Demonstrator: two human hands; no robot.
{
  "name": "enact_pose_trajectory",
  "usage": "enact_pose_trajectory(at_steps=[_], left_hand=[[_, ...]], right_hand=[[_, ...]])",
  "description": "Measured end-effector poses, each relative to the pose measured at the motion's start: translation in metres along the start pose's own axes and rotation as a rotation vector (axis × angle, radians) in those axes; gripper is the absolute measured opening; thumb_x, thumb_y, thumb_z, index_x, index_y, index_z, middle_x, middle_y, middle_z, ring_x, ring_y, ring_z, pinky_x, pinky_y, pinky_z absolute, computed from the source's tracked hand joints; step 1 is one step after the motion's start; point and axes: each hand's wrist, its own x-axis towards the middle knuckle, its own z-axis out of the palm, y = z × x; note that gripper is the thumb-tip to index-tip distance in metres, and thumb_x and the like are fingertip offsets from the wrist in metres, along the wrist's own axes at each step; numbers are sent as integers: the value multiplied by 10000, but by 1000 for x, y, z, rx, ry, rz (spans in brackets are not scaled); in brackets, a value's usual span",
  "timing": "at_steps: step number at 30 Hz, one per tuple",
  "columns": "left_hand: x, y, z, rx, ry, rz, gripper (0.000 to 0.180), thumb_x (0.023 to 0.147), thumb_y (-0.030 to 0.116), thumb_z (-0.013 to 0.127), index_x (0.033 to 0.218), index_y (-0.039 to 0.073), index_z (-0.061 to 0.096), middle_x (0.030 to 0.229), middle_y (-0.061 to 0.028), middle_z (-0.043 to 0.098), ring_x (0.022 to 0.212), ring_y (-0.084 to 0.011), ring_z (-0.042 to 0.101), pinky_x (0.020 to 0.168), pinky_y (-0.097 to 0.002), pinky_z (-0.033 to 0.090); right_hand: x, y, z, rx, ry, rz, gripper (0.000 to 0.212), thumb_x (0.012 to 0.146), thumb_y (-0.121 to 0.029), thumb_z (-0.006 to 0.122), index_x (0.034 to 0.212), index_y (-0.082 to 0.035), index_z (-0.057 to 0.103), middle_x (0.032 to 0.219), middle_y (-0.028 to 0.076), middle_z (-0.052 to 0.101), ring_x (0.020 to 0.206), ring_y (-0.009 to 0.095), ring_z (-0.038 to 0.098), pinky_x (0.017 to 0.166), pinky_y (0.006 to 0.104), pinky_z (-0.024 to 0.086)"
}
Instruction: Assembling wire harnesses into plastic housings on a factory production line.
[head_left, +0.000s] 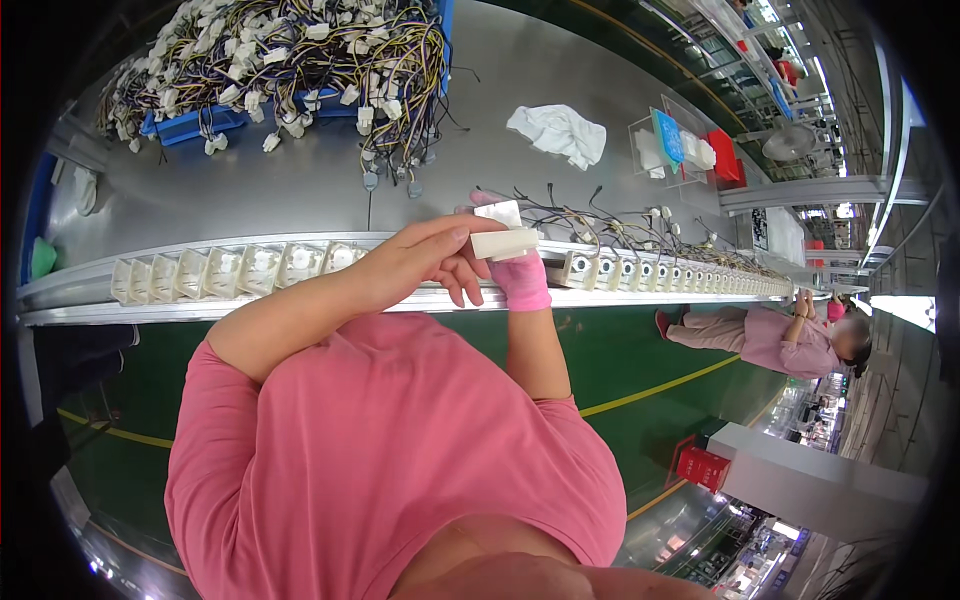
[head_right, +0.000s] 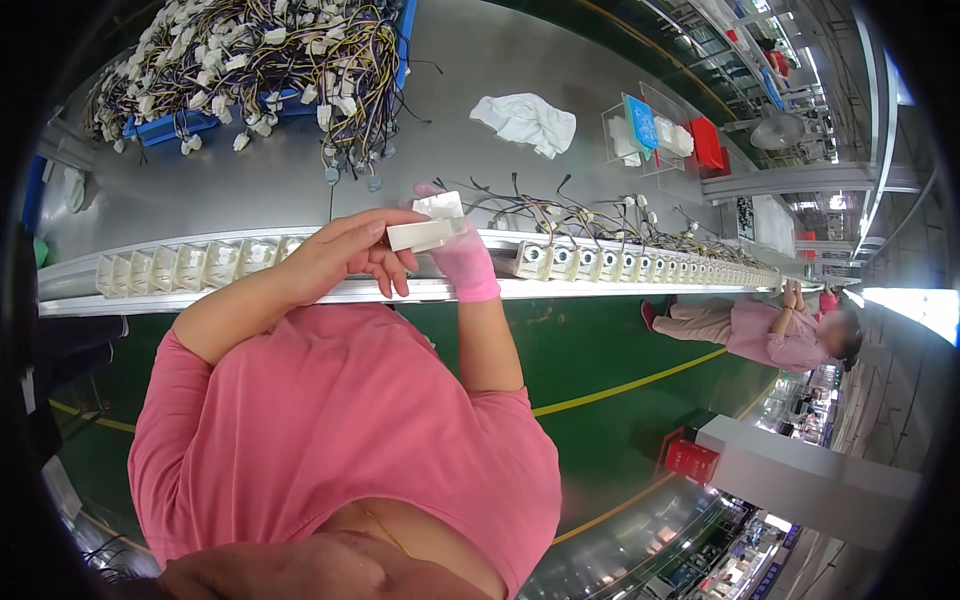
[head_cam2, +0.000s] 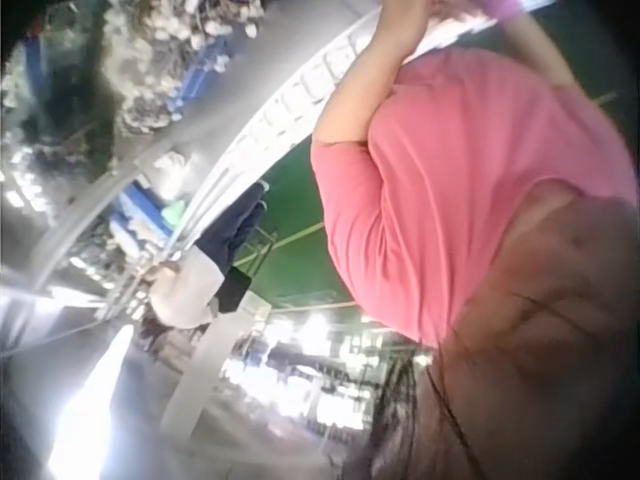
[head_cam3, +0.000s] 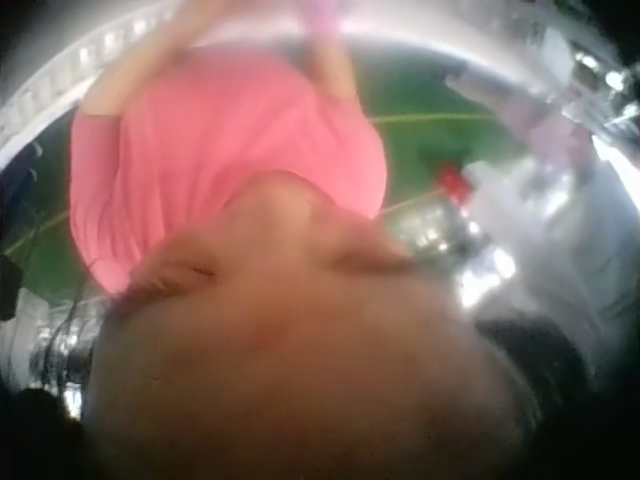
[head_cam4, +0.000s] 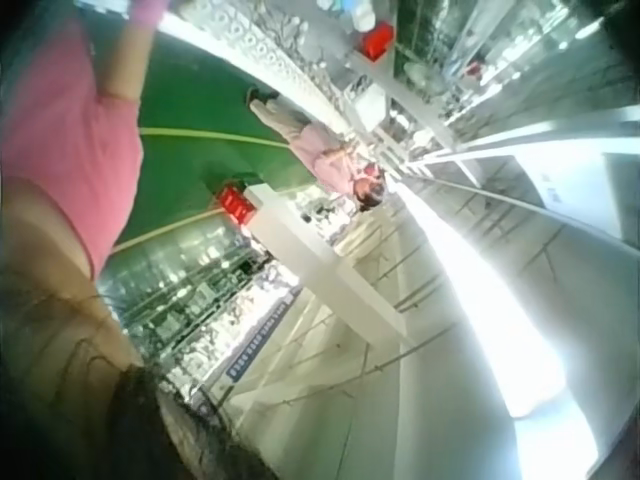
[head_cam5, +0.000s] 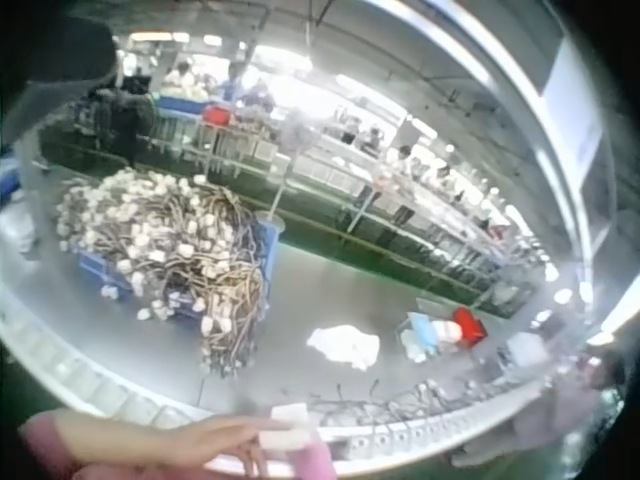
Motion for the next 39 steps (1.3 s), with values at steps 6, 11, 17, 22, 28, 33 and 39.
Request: enact_pose_trajectory(at_steps=[6,11,17,22,28,33,39], left_hand=[[1,-1,0,5,9,-5,428,959,259,215,1278,10,354,935,-127,537,769,-206,596,660,-283,482],[-1,-3,-2,0,-11,15,422,959,257,224,1279,13,354,936,-123,539,773,-207,596,661,-282,482],[-7,-2,-5,110,36,24,396,948,246,310,1265,17,368,939,-121,551,758,-194,605,637,-273,486],[-17,-5,-26,-198,93,-26,303,920,165,401,1176,5,431,915,-140,581,733,-220,622,617,-273,496],[-29,-18,-44,-350,77,-37,232,903,163,442,1031,-8,531,899,-112,609,747,-168,613,634,-274,497],[-46,-5,-62,-148,284,36,268,891,207,464,1012,-12,561,913,-91,610,799,-160,600,680,-266,480],[-71,-2,-87,313,584,200,246,890,202,462,1025,29,574,909,-62,602,854,-126,548,753,-272,434]], right_hand=[[1,0,-4,87,-61,15,591,749,-142,651,1249,5,374,1105,114,546,957,173,550,826,271,436],[2,1,-1,86,25,59,513,787,-109,591,1243,4,385,1119,124,542,975,194,554,834,282,442],[1,1,5,107,-42,-14,624,692,-132,661,1232,8,381,1108,129,537,1019,226,533,879,321,416],[-8,-10,9,148,53,-262,765,567,-169,668,1242,5,351,1243,155,410,1196,346,362,997,437,292],[-5,-25,15,214,-210,-270,738,488,-130,622,1165,48,386,1020,154,489,1007,304,482,886,398,399],[-8,-37,39,41,44,-281,743,493,-183,597,1161,58,380,923,104,468,899,239,487,817,355,408],[-18,-21,69,-1141,14,-263,579,574,-48,574,1138,-24,447,1042,104,529,964,202,527,835,287,417]])
